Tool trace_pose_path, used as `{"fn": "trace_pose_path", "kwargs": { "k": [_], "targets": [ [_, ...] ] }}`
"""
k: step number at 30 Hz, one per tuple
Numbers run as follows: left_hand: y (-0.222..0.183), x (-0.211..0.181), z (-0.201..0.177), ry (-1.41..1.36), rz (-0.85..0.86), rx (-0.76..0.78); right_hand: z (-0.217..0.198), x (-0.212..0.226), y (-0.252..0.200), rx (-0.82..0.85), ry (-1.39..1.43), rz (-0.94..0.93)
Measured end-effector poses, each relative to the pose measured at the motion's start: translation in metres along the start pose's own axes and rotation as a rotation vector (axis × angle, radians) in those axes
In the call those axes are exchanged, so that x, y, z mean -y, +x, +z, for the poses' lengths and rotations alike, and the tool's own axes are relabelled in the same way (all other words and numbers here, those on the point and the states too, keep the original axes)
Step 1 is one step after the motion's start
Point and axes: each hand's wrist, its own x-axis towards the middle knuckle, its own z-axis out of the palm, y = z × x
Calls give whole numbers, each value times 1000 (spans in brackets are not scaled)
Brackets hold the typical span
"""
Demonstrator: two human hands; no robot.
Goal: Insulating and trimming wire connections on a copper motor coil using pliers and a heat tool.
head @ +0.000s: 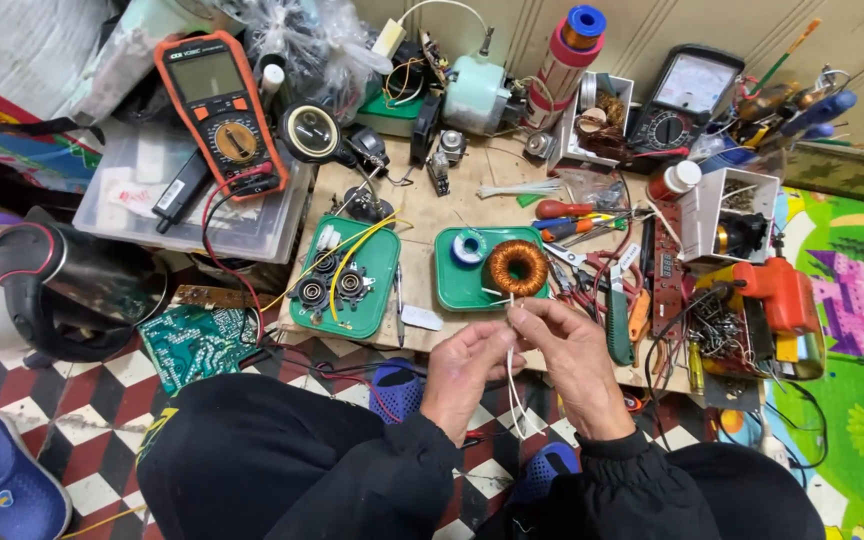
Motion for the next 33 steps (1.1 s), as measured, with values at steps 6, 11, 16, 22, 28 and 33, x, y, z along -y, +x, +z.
{"fn": "trace_pose_path", "kwargs": {
  "k": [6, 11, 16, 22, 28, 33],
  "targets": [
    [-9, -15, 9, -28, -58, -51, -2, 0, -2, -46, 94, -18],
    [-7, -14, 4, -13, -40, -96, -20, -10, 19, -69, 4, -78],
    [-7, -14, 4, 58, 6, -107, -44, -18, 59, -130, -250, -109],
    [-14, -24, 6, 108, 0, -99, -28, 26, 29, -212, -600, -236],
    [-6, -12, -1, 189, -6, -59, -8, 5, -6, -6, -219, -52],
    [-2, -3, -12, 466, -25, -9, -14, -20, -1, 17, -127, -105]
  ]
}}
